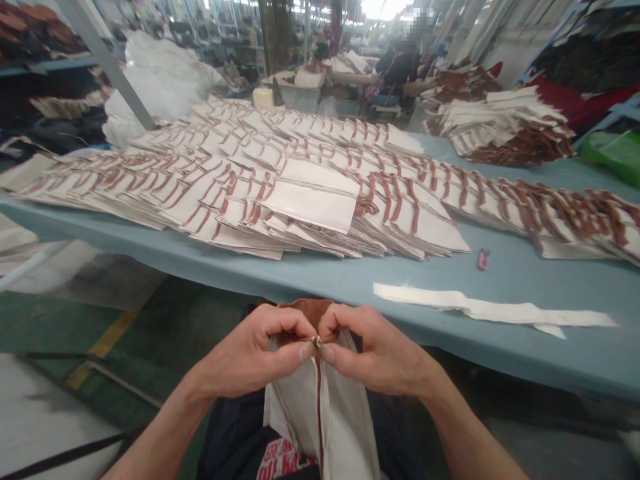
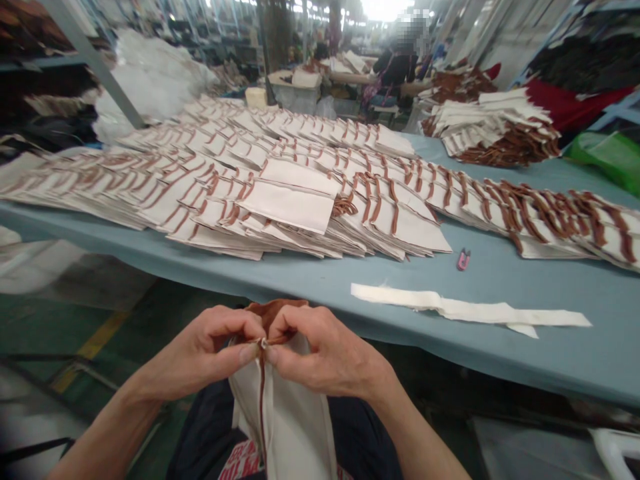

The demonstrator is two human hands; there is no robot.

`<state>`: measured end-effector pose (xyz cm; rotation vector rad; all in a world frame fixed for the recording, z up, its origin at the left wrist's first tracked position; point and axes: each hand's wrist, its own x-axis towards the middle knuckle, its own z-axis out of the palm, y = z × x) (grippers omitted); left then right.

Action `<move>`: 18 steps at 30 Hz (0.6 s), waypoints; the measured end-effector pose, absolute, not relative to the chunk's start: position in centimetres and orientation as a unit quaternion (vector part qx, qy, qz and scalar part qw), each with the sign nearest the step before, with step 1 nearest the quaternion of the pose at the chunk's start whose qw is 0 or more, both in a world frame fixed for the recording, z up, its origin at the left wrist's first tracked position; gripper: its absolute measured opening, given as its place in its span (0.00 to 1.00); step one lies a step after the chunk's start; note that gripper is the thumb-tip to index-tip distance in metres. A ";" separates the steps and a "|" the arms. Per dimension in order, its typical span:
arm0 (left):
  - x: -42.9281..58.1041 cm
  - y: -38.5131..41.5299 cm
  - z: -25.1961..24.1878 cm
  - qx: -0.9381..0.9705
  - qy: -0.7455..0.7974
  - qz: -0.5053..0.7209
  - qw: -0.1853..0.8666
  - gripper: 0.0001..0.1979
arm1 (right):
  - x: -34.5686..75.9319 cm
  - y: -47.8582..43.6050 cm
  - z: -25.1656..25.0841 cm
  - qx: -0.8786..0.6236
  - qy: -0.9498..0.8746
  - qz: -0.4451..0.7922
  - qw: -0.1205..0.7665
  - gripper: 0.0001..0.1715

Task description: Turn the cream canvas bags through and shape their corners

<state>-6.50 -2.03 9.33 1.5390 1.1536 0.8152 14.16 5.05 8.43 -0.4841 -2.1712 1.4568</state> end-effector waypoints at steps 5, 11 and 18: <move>-6.3 -2.2 9.7 0.640 0.490 0.340 0.484 0.10 | 13.9 4.8 9.1 -0.198 -0.814 0.487 0.246 0.08; -6.2 -2.6 10.3 0.660 0.488 0.340 0.459 0.10 | 13.6 4.3 9.7 -0.197 -0.822 0.468 0.260 0.09; -6.9 -2.4 10.7 0.678 0.447 0.336 0.476 0.12 | 13.7 4.3 9.8 -0.186 -0.818 0.473 0.267 0.08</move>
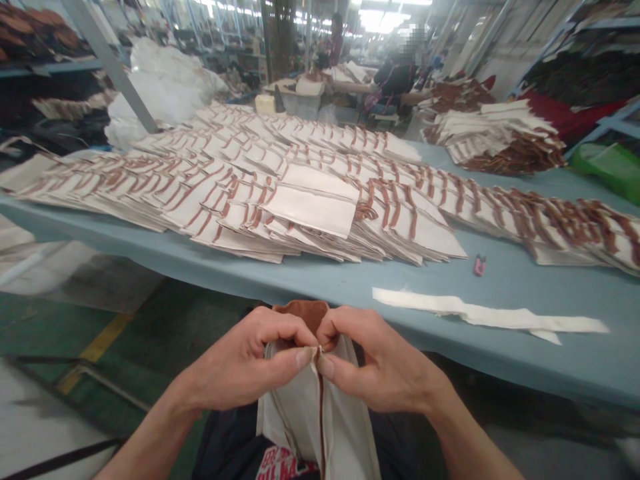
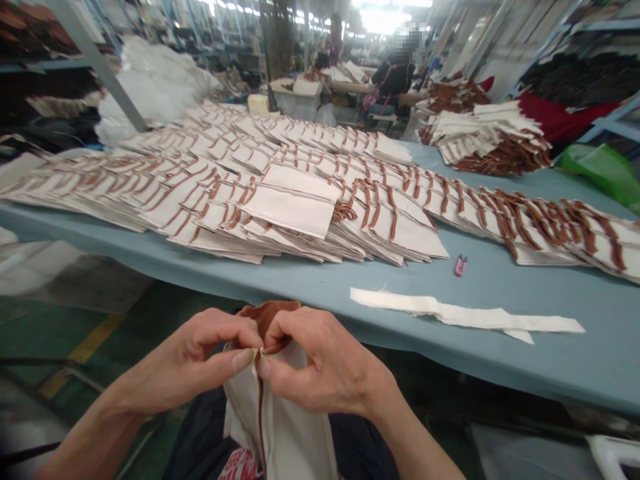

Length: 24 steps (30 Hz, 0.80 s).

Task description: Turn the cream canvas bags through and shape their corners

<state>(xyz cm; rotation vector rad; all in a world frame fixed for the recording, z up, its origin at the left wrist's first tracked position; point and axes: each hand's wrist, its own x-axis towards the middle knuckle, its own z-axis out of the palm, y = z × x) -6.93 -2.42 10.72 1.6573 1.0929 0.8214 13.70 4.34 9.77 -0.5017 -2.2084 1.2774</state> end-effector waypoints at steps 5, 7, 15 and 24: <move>-6.8 -2.5 11.0 0.662 0.449 0.336 0.498 0.12 | 13.8 4.3 9.8 -0.176 -0.817 0.483 0.262 0.08; -6.6 -2.6 10.9 0.653 0.444 0.343 0.508 0.11 | 13.7 4.1 10.0 -0.178 -0.820 0.476 0.262 0.08; -6.3 -2.6 10.5 0.612 0.451 0.342 0.552 0.10 | 13.5 3.4 10.4 -0.196 -0.818 0.466 0.274 0.09; -6.6 -2.7 10.4 0.610 0.417 0.336 0.584 0.15 | 13.8 3.7 10.0 -0.158 -0.823 0.474 0.271 0.10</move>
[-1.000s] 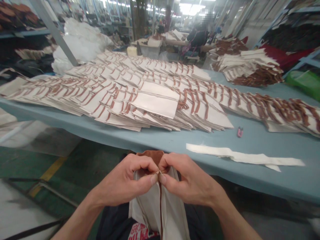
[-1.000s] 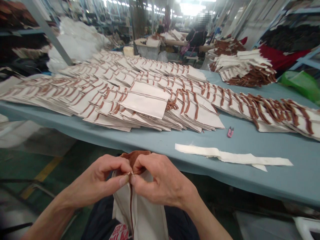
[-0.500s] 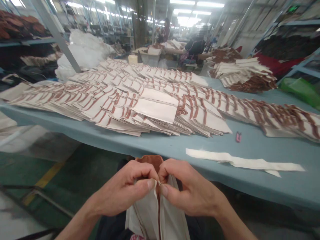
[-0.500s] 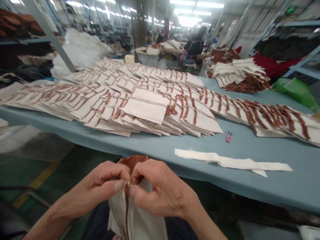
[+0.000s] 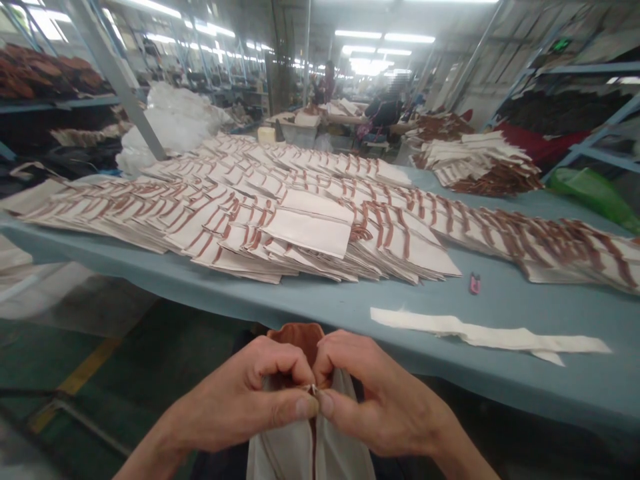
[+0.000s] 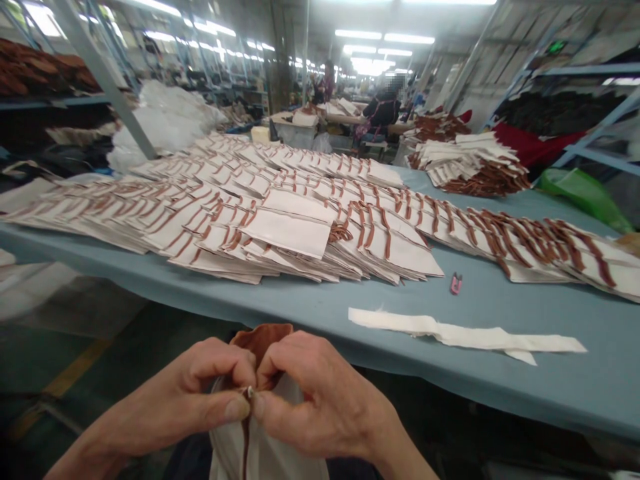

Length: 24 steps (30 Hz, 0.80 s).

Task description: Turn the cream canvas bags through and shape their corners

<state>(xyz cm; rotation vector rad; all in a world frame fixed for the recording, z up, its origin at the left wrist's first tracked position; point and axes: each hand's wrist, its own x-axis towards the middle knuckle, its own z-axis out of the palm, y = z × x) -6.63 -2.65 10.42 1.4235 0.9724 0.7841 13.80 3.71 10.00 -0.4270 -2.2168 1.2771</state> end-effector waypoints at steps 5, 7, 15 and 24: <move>-7.4 -3.0 10.2 0.627 0.391 0.346 0.578 0.16 | 13.9 3.8 9.6 -0.121 -0.839 0.451 0.278 0.13; -7.5 -3.2 10.4 0.637 0.401 0.340 0.563 0.15 | 13.8 3.7 9.8 -0.121 -0.840 0.442 0.289 0.13; -6.6 -3.5 11.5 0.667 0.503 0.293 0.465 0.11 | 13.3 3.1 9.7 -0.151 -0.837 0.417 0.320 0.13; -6.1 -4.0 12.9 0.745 0.542 0.247 0.300 0.08 | 13.5 2.7 9.3 -0.179 -0.847 0.390 0.313 0.12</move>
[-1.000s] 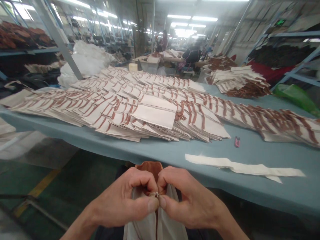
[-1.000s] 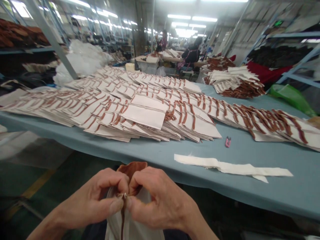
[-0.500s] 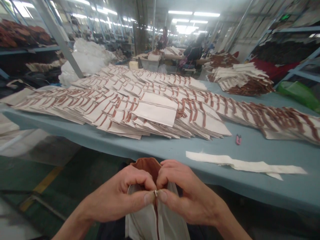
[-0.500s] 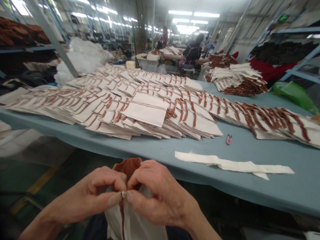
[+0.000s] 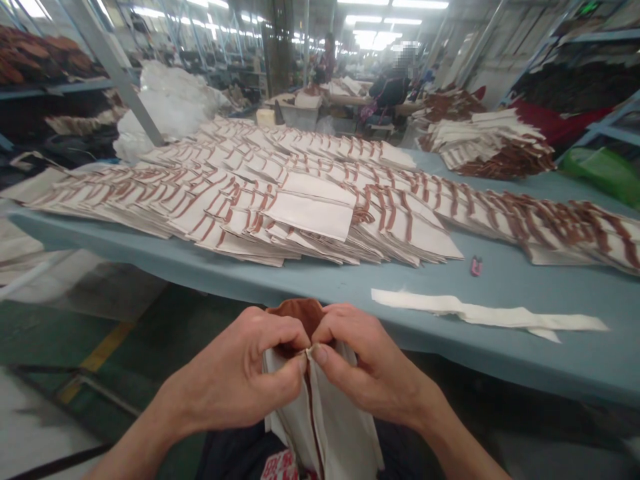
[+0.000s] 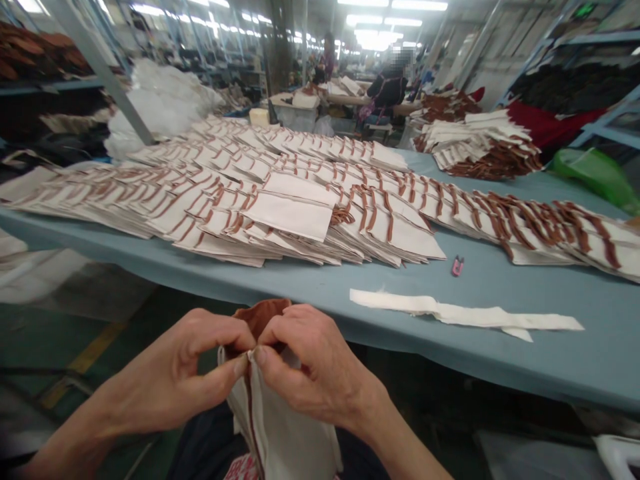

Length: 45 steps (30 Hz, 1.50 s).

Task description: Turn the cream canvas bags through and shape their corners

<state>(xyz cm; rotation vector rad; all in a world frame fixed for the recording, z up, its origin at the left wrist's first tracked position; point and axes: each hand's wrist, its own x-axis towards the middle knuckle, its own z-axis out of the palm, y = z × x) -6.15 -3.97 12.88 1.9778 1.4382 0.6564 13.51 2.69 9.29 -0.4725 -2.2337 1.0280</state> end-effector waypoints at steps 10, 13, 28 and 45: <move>-6.7 -3.6 13.6 0.782 0.508 0.219 0.288 0.09 | 13.6 2.6 9.8 -0.165 -0.849 0.398 0.306 0.13; -6.9 -3.1 13.6 0.783 0.504 0.196 0.305 0.10 | 13.6 2.7 9.8 -0.173 -0.857 0.391 0.288 0.13; -9.0 -2.1 14.2 0.761 0.435 0.200 0.438 0.11 | 13.3 3.0 9.5 -0.167 -0.864 0.389 0.272 0.08; -9.8 -2.3 14.2 0.753 0.439 0.171 0.459 0.08 | 12.1 2.5 9.5 -0.187 -0.872 0.366 0.266 0.11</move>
